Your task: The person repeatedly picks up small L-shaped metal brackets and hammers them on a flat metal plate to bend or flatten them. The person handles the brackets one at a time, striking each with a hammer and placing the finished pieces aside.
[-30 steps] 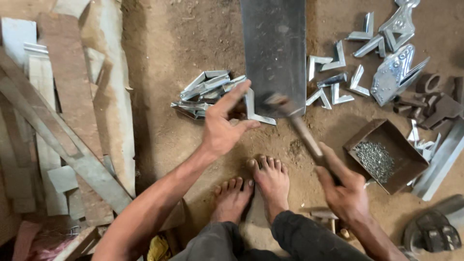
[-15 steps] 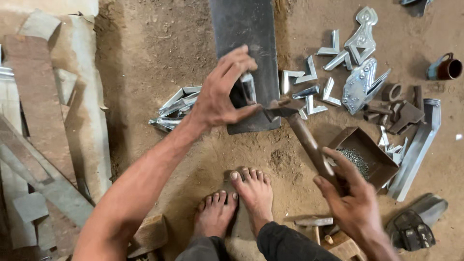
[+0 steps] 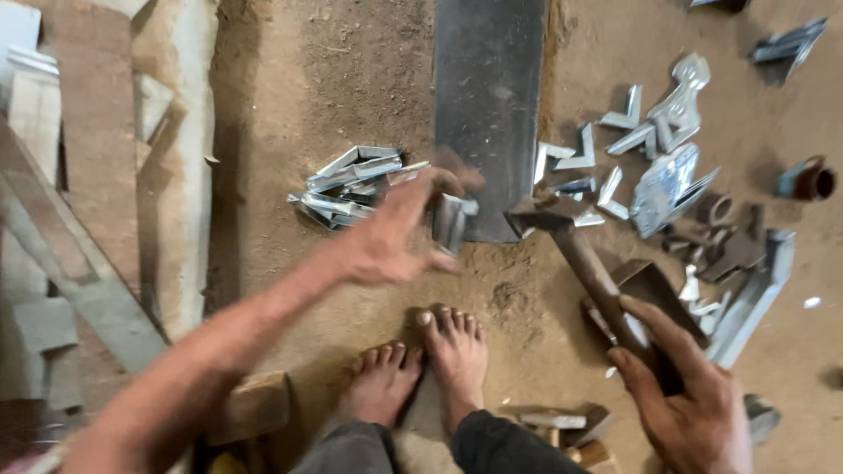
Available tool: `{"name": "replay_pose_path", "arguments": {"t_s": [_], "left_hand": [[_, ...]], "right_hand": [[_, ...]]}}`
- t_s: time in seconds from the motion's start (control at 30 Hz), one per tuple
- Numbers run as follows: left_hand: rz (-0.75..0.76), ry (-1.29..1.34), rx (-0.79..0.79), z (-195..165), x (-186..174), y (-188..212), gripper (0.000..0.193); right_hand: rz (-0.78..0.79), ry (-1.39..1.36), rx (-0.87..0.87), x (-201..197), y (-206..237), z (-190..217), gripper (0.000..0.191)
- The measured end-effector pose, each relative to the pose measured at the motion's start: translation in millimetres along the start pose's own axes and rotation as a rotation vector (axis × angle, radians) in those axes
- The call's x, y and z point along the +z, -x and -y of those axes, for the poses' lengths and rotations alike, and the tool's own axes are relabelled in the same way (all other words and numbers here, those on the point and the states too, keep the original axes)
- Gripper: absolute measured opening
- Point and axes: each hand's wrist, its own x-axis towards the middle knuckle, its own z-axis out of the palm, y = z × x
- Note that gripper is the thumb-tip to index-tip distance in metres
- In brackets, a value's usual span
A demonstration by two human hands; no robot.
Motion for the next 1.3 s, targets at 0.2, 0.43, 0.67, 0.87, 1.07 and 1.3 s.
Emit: {"name": "replay_pose_path", "arguments": {"t_s": [0.2, 0.43, 0.67, 0.87, 1.07, 1.3], "left_hand": [[-0.25, -0.275, 0.199, 30, -9, -26, 0.116], [-0.085, 0.292, 0.084, 24, -2, -42, 0.13], [-0.044, 0.309, 0.202, 30, -11, -48, 0.133], [-0.066, 0.158, 0.157, 41, -10, -50, 0.127], [-0.05, 0.08, 0.162, 41, -16, -51, 0.136], [-0.037, 0.205, 0.162, 42, -13, -54, 0.14]], "right_hand": [[0.041, 0.072, 0.064, 14, -11, -12, 0.062], [-0.143, -0.061, -0.36, 18, -14, 1, 0.054], [-0.2, -0.008, -0.476, 36, -35, 24, 0.049], [-0.113, -0.038, -0.424, 63, -70, 15, 0.049], [-0.089, -0.056, -0.335, 66, -63, 7, 0.046], [-0.018, -0.058, -0.153, 71, -63, -2, 0.052]]}}
